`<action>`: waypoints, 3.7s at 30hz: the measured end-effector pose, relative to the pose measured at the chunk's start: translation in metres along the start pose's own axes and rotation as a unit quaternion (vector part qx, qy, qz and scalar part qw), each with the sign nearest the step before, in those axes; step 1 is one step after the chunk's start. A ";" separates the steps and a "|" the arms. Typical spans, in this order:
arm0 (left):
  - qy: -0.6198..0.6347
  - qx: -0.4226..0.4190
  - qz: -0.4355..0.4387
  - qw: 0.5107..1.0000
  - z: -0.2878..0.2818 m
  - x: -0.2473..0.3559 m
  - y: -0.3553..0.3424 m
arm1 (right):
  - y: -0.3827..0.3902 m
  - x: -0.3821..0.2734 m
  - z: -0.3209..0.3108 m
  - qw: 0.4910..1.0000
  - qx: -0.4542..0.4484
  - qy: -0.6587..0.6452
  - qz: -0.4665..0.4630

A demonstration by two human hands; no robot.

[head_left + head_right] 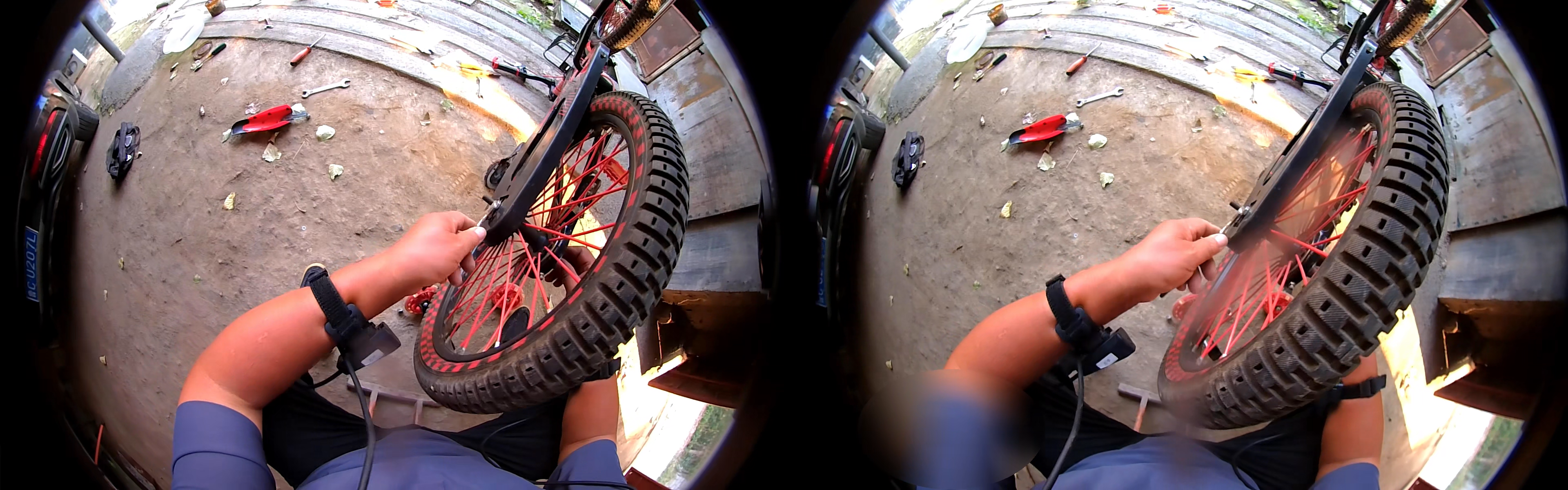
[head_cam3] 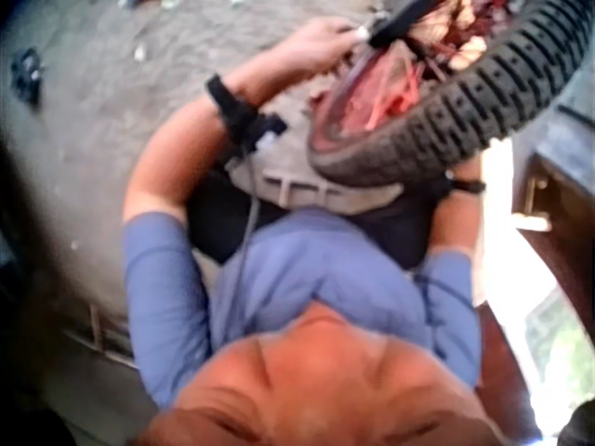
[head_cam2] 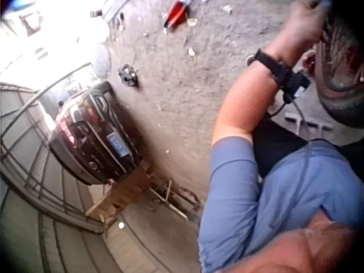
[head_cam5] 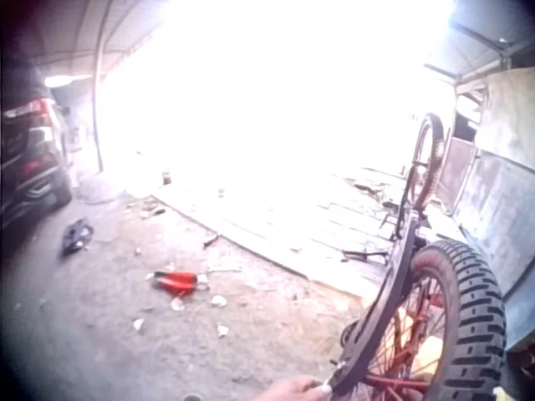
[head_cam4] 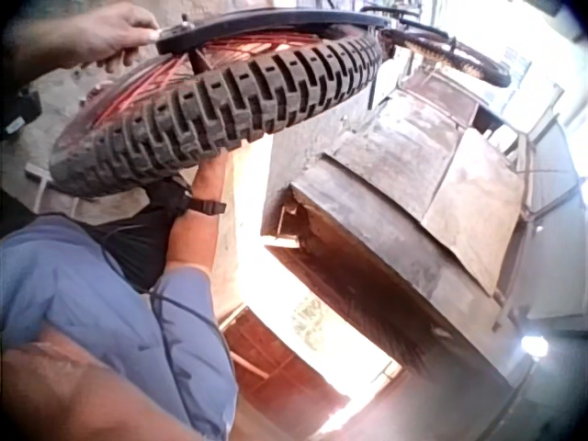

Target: The person uses a wrench to tighten the rear wheel axle nut on a bicycle. They then attach two red training wheels to the rear axle, securing them with bolts.

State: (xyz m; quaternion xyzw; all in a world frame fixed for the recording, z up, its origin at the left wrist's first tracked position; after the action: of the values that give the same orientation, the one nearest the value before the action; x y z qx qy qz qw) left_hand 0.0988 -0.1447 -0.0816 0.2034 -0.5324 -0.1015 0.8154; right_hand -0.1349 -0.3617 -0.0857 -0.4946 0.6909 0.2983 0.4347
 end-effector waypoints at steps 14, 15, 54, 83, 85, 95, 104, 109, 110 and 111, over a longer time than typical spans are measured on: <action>-0.273 0.019 -0.006 0.962 0.003 0.023 -0.012 | -0.008 -0.014 0.003 0.998 -0.006 0.059 0.011; -0.304 0.033 0.018 0.952 0.002 0.016 -0.014 | -0.008 -0.014 0.004 0.998 -0.007 0.062 0.013; -0.442 0.101 0.090 0.887 -0.006 -0.018 0.004 | -0.007 -0.030 0.006 0.985 -0.008 0.173 0.019; -0.679 -0.202 -0.100 0.699 0.011 0.084 -0.017 | 0.000 -0.042 0.018 0.897 -0.018 0.438 -0.051; -0.721 -0.253 -0.082 0.640 0.010 0.087 -0.021 | 0.001 -0.043 0.021 0.880 -0.018 0.472 -0.059; -0.513 -0.192 -0.213 0.809 0.009 0.105 -0.033 | -0.001 -0.035 0.010 0.992 -0.009 0.100 0.072; -0.675 -0.197 -0.193 0.684 0.020 0.106 -0.039 | -0.002 -0.032 0.010 0.994 -0.022 0.099 0.038; -0.722 -0.180 -0.162 0.647 0.030 0.103 -0.028 | 0.000 -0.030 0.007 0.994 -0.022 0.095 0.038; -0.703 -0.149 -0.158 0.677 0.027 0.099 -0.027 | 0.000 -0.030 0.008 0.994 -0.023 0.096 0.038; -0.682 -0.119 -0.153 0.705 0.025 0.094 -0.026 | -0.001 -0.029 0.008 0.995 -0.022 0.094 0.037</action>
State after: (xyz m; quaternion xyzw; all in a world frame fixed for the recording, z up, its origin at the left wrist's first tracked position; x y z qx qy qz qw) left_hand 0.1162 -0.2093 -0.0059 0.0588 -0.8887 -0.3980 0.2201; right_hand -0.1280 -0.3429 -0.0629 -0.5036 0.7401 0.2815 0.3457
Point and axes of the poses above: each hand's wrist, its own y-axis away from the middle knuckle, its own z-axis out of the palm, x = y × z, the point moved 2 cm from there along -y, towards the middle knuckle, and after that the axes turned 14 degrees about -x, right-handed, at the moved point
